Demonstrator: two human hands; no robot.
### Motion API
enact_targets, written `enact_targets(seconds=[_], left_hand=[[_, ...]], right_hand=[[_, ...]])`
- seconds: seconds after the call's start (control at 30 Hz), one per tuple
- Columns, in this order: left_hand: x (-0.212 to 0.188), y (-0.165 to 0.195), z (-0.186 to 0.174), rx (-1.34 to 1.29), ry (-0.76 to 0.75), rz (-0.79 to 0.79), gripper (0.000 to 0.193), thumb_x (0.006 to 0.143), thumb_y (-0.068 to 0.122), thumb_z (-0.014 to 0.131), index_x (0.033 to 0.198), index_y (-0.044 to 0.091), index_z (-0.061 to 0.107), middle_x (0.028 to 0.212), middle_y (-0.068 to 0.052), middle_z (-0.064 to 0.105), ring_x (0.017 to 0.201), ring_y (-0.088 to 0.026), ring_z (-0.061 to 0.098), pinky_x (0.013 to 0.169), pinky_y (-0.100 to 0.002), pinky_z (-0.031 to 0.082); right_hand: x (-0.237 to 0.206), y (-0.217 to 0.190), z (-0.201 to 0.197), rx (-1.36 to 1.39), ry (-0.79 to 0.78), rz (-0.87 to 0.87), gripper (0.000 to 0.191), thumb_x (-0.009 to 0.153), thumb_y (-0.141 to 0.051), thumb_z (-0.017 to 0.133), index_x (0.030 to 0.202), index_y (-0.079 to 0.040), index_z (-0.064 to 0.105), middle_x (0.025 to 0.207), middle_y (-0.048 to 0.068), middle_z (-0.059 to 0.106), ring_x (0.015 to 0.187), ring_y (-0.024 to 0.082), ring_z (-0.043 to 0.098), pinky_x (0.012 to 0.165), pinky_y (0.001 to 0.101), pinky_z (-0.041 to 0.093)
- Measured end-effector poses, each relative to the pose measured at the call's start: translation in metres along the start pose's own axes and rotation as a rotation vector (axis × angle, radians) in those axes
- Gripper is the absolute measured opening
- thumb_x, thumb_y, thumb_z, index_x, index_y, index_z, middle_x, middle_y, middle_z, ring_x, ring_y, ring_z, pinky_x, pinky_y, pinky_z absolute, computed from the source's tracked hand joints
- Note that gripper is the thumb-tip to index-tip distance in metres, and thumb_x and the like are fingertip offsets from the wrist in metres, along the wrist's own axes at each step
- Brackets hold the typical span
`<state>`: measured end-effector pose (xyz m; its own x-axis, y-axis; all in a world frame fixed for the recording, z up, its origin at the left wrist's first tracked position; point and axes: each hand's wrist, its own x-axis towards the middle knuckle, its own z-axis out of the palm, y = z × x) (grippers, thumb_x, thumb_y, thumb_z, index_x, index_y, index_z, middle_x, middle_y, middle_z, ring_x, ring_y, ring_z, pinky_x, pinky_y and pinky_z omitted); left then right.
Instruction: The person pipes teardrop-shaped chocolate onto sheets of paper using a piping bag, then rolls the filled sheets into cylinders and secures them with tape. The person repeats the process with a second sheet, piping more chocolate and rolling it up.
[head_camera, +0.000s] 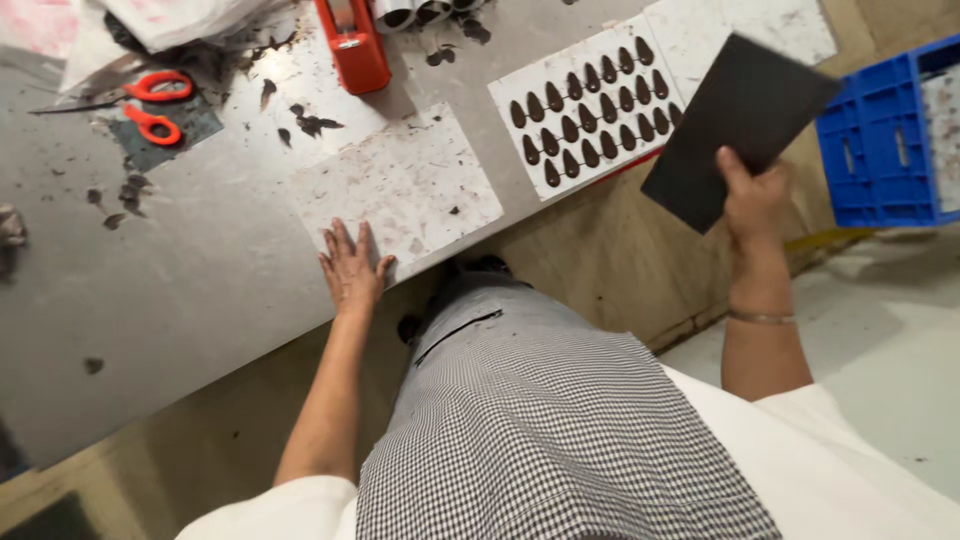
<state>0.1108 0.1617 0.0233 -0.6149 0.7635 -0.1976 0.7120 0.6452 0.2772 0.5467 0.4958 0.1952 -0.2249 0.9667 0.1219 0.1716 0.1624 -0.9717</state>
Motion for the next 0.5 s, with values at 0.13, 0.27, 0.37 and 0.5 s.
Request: enact_targets(seconds=[0.13, 0.27, 0.37, 0.5], left_hand=[[-0.003, 0.011, -0.002, 0.019, 0.003, -0.008, 0.088, 0.088, 0.053, 0.072, 0.162, 0.024, 0.034, 0.172, -0.020, 0.008, 0.157, -0.040, 0.008, 0.123, -0.062, 0.017], [-0.013, 0.026, 0.002, 0.083, -0.061, 0.052, 0.097, 0.085, 0.060, 0.070, 0.163, 0.019, 0.029, 0.170, -0.019, 0.005, 0.156, -0.038, 0.005, 0.121, -0.065, 0.013], [-0.036, 0.025, 0.015, 0.258, -0.124, 0.231, 0.094, 0.083, 0.051, 0.066, 0.162, 0.017, 0.029, 0.170, -0.016, 0.014, 0.154, -0.034, 0.014, 0.120, -0.063, 0.018], [-0.071, -0.015, 0.024, 0.084, 0.264, 0.388, 0.048, 0.101, 0.013, 0.055, 0.148, 0.023, 0.049, 0.153, -0.008, 0.053, 0.141, -0.032, 0.055, 0.115, -0.056, 0.048]], right_hand=[[-0.022, -0.022, 0.028, -0.196, -0.090, 0.042, 0.026, 0.104, -0.016, 0.070, 0.117, 0.007, 0.070, 0.111, 0.008, 0.074, 0.097, 0.014, 0.067, 0.088, 0.0282, 0.052], [-0.021, -0.041, 0.037, -0.198, -0.136, 0.035, 0.026, 0.104, -0.018, 0.071, 0.113, 0.007, 0.071, 0.106, 0.006, 0.074, 0.092, 0.012, 0.065, 0.083, 0.0285, 0.052], [-0.023, -0.041, 0.039, -0.404, -0.179, 0.110, 0.030, 0.104, -0.021, 0.071, 0.110, 0.008, 0.071, 0.100, 0.011, 0.072, 0.087, 0.016, 0.065, 0.079, 0.0320, 0.050], [-0.031, -0.018, 0.042, -0.317, -0.274, 0.177, 0.029, 0.103, -0.021, 0.073, 0.108, 0.007, 0.073, 0.098, 0.009, 0.071, 0.085, 0.014, 0.063, 0.077, 0.0315, 0.050]])
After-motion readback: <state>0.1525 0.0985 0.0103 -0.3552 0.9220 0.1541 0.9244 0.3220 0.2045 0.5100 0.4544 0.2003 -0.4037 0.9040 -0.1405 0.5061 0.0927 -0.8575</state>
